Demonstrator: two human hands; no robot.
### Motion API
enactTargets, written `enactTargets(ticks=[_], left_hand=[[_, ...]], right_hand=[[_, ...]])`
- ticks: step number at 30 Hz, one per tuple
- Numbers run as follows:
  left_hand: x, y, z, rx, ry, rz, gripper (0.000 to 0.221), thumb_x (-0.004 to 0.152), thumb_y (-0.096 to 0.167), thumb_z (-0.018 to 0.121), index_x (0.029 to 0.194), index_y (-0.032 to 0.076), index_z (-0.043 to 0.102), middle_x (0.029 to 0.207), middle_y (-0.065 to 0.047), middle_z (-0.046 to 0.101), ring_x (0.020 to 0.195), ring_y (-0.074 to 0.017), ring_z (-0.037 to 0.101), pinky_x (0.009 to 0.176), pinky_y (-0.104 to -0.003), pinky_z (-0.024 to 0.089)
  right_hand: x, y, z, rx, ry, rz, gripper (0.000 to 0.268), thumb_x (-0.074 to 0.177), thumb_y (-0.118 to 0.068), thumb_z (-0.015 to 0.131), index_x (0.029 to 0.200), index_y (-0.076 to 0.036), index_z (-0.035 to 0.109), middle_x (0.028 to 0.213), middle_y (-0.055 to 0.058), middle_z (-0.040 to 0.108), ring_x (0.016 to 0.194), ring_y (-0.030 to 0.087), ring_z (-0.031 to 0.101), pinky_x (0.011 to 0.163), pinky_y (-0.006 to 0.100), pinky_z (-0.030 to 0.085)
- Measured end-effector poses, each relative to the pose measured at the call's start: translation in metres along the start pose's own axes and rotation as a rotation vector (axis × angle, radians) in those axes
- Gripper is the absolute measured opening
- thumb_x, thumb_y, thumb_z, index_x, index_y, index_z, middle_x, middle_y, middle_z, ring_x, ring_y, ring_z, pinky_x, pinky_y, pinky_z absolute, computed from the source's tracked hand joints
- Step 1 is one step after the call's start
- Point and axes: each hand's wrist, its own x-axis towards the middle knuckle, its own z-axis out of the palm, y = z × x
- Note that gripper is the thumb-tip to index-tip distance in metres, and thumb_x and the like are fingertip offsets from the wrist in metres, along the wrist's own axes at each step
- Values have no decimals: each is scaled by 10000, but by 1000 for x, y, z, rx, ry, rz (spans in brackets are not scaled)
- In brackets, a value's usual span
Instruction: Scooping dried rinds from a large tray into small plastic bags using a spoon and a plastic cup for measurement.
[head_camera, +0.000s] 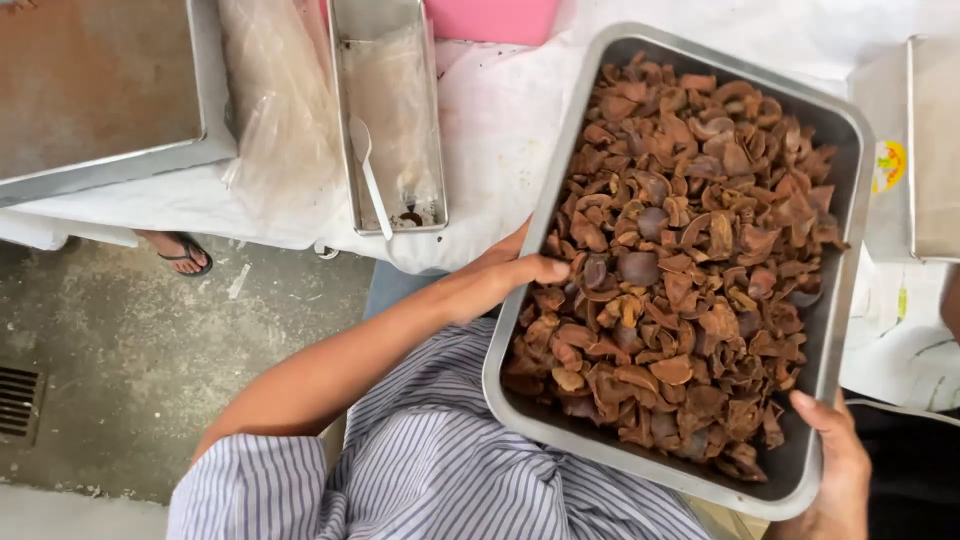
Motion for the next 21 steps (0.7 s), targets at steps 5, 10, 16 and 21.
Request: enactTargets(ticks=[5,10,16,21], left_hand=[[-33,57,-20,402,-203,-300,1144,675,811,143,1641,224,-28,1654,-41,376,1281,-271,489,1088,-435,395],[-69,31,-22,407,-146,-348,1058,746,766,200,1650,228,80,1498,-119,564,959,-244,819,853,-334,630],[-69,16,-20,472,186,-184,965,840,680,83,1657,204,-110,568,-46,460,395,-115,338,386,-292,400],[-66,-21,-35,889,543,-38,707,1033,506,258,1611,100,303,600,-146,661,531,-430,640,536,-584,488]], right_hand=[[-12,-11,37,156,14,-39,560,899,-329,520,1442,-192,508,1272,8,609,1161,194,597,1046,342,470],[6,15,57,219,16,-174,691,880,-334,530,1557,-208,467,1390,3,604,1273,169,588,1097,278,462],[7,-4,57,-550,-54,-98,843,930,-616,254,1636,-155,242,1657,138,321,1521,298,307,1232,420,243],[19,-1,65,-106,-128,216,518,1096,-319,329,1413,83,405,1347,364,567,1276,435,573,1139,503,451]])
